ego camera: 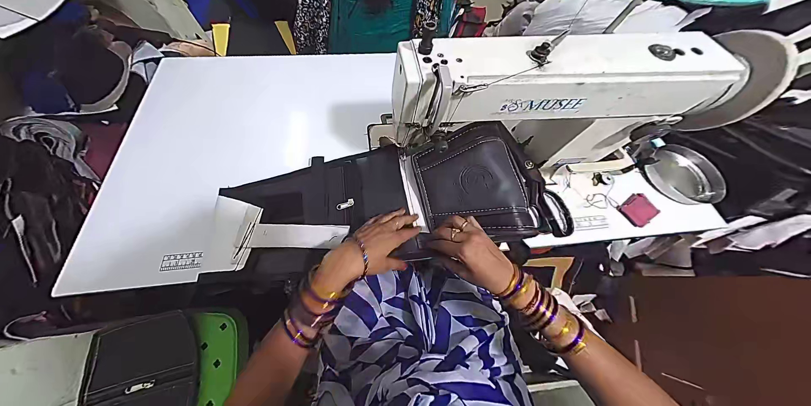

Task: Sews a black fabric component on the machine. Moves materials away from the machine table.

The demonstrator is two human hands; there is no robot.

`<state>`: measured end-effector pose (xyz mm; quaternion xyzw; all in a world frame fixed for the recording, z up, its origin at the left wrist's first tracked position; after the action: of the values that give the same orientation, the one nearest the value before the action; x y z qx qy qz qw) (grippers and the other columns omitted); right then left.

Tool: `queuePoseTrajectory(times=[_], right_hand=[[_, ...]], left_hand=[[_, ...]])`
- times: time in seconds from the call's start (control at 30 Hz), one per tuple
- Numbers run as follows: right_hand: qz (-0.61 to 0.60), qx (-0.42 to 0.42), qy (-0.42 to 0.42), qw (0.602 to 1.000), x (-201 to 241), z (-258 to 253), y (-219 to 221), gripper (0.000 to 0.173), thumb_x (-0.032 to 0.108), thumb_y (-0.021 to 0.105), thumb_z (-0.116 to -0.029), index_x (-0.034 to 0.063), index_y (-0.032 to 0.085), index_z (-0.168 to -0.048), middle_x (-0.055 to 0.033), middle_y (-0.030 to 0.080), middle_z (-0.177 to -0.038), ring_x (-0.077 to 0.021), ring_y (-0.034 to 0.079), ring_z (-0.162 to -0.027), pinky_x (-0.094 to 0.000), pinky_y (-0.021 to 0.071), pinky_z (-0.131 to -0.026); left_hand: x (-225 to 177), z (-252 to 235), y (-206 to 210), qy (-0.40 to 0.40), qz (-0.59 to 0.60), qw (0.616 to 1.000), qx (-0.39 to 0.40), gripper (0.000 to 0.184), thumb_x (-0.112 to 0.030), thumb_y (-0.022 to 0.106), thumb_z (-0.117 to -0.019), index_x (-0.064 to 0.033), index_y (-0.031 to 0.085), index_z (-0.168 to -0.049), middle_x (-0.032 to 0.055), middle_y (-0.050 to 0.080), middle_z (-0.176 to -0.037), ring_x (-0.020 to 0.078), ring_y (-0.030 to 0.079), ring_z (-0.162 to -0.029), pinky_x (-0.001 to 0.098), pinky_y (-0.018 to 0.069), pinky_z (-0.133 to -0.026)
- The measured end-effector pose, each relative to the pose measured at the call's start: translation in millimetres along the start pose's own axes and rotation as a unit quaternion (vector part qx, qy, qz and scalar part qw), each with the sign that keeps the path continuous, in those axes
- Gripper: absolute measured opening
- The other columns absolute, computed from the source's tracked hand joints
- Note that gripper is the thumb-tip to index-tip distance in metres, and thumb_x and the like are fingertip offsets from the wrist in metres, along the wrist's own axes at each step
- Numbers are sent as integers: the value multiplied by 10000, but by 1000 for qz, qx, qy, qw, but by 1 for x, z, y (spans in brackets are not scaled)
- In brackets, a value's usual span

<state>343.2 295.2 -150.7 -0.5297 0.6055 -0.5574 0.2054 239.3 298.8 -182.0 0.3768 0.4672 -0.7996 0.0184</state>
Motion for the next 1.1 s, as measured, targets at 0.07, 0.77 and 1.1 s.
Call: queuePoseTrajectory(times=[0.07,0.77,1.1], right_hand=[[-6,4,-4,1000,-8,-1,3,190,168,674,-878,71,794,-988,-103,762,-1070,-358,690,-997,-532,511,-791],[93,-24,0,995,-17,-2,5,374,394,566,-977,102,775,-1078,-63,753,-1142,-287,678,-1047,-485,475,-820],[114,-63,-2,991,-38,-35,3,239,202,587,-927,101,797,-985,-61,758,-1061,-300,667,-1041,-497,453,-826]], left_hand=[[1,19,10,39,-35,996,-72,685,-62,736,-871,-105,503,-1513,87,448,-1596,365,328,-1511,612,274,-1167],[5,9,-1,29,-107,978,-177,455,-319,547,-996,-187,621,-1425,9,564,-1509,320,507,-1388,620,400,-986],[28,-13,-27,14,-120,970,-210,419,-73,521,-979,-185,695,-1343,7,618,-1450,312,521,-1376,603,422,-961]])
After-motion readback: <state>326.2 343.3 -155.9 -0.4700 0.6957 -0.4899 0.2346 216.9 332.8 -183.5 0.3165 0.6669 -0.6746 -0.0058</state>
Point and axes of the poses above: each hand's wrist, its own z-axis away from the middle knuckle, its own y-axis out of the palm, x = y × z, the point moved 10 cm from there along -z, towards the middle knuckle
